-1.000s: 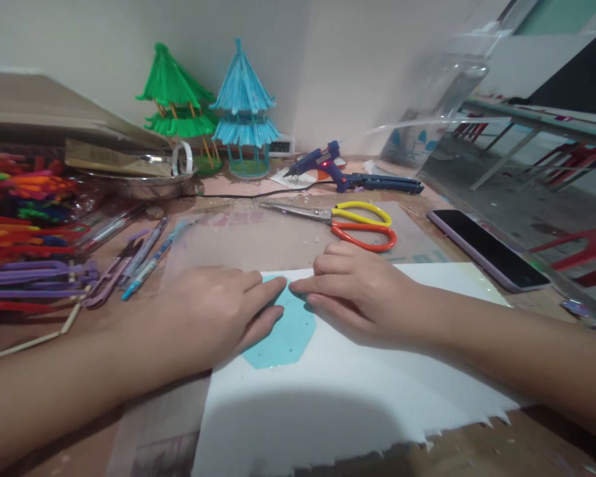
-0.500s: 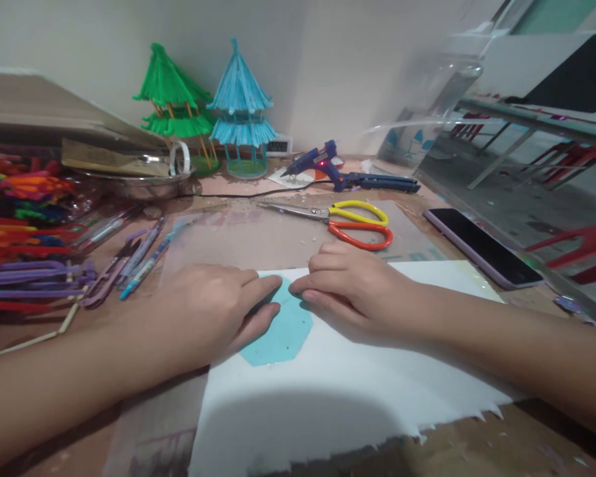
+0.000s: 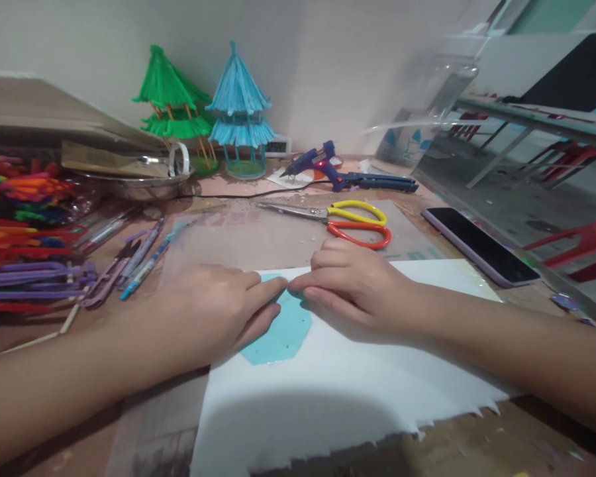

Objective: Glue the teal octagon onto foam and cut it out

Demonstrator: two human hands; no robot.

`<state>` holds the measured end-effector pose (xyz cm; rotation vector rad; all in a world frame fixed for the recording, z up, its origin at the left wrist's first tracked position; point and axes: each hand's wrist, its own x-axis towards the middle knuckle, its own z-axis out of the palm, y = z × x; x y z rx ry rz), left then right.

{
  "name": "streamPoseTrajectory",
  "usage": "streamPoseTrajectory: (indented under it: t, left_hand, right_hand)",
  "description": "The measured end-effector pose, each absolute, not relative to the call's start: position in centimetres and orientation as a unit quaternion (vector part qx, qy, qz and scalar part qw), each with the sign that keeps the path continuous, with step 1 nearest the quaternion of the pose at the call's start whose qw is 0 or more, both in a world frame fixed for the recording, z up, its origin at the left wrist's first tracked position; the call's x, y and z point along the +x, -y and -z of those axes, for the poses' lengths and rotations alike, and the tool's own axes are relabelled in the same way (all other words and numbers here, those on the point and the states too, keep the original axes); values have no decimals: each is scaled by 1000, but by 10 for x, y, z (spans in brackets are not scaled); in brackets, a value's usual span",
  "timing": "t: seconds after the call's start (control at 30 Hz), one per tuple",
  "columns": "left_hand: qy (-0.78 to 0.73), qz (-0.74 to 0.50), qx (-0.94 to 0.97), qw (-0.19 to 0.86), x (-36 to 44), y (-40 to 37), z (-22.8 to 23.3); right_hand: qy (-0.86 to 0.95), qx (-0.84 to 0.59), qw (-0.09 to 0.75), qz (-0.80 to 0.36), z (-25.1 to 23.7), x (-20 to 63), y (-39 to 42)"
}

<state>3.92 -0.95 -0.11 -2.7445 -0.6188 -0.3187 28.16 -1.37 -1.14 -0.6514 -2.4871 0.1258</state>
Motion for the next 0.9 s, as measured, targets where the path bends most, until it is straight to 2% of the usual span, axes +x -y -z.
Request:
streamPoseTrajectory:
  t: [0.17,0.4,0.6,0.9]
  left_hand:
    - [219,112,-955,164,38,11,3]
    - [280,62,-952,105,41,10,-1]
    - [241,98,-953,157,41,12,1]
    - [242,98,-951,164,40,11,1]
  right_hand:
    - [932,-251,256,-59,13,279,15]
    - [927,-268,245,-90,9,280,14]
    - [924,-263,260,-98,7,280,13]
    - [935,-245,250,-66,5,282,13]
